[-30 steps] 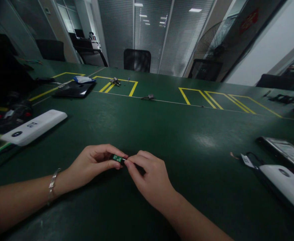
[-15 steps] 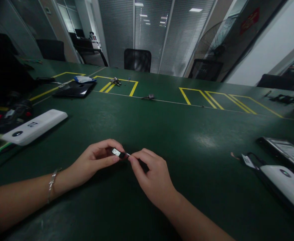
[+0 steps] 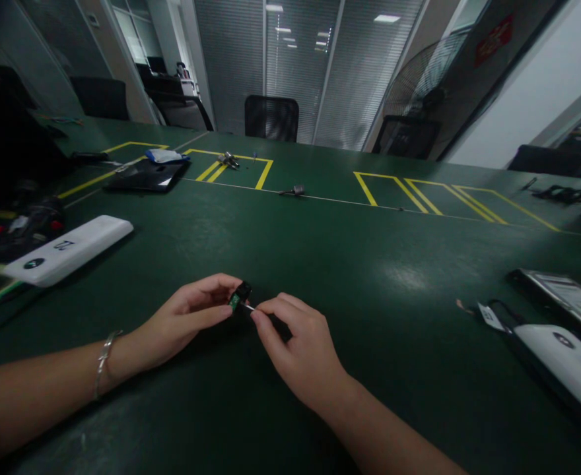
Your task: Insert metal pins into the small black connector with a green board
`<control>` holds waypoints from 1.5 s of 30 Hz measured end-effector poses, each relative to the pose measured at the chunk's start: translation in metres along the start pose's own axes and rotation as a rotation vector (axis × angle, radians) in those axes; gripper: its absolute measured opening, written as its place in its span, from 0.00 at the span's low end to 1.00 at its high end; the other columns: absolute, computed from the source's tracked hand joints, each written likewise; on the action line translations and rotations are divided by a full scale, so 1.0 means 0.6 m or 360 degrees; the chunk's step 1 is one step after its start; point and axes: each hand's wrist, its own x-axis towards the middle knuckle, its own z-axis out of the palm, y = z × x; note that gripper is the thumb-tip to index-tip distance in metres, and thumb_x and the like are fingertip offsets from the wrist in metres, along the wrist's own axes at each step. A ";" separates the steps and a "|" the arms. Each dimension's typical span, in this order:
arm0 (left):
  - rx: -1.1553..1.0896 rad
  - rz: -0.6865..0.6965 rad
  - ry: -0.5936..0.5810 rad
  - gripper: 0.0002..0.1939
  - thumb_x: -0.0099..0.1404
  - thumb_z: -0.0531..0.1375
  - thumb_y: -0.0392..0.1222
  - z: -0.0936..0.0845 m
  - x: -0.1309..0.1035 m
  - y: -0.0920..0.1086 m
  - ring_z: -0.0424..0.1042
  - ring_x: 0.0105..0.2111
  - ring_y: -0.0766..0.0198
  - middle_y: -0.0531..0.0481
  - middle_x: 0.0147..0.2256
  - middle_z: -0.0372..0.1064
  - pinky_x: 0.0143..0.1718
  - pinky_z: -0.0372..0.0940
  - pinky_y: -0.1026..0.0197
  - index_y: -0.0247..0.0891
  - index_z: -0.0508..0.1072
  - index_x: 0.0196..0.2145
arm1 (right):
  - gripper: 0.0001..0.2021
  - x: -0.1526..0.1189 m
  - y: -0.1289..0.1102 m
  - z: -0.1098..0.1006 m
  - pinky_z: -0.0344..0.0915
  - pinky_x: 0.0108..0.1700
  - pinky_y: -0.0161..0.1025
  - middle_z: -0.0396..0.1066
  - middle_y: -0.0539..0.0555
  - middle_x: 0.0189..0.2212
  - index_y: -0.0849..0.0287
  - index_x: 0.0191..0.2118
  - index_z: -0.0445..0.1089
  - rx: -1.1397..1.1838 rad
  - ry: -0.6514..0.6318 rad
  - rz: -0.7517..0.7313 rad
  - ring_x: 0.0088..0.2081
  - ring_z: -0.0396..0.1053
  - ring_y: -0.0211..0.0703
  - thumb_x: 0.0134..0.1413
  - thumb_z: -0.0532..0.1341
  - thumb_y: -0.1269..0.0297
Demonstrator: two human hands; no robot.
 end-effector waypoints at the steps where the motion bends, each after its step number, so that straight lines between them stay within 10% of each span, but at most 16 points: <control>1: -0.0002 0.0005 0.0000 0.13 0.65 0.59 0.34 0.000 -0.001 0.000 0.66 0.44 0.61 0.48 0.42 0.68 0.47 0.58 0.59 0.38 0.70 0.48 | 0.09 0.000 0.000 0.000 0.59 0.33 0.37 0.68 0.51 0.29 0.59 0.36 0.72 -0.0003 -0.0004 0.0002 0.31 0.66 0.39 0.64 0.55 0.66; 45: 0.0826 0.0260 0.0092 0.12 0.66 0.58 0.36 0.010 -0.005 0.024 0.69 0.41 0.60 0.47 0.42 0.68 0.42 0.65 0.59 0.41 0.74 0.48 | 0.10 0.000 -0.004 -0.001 0.61 0.32 0.36 0.69 0.51 0.29 0.58 0.37 0.72 -0.0221 -0.0009 0.0054 0.31 0.67 0.39 0.64 0.54 0.66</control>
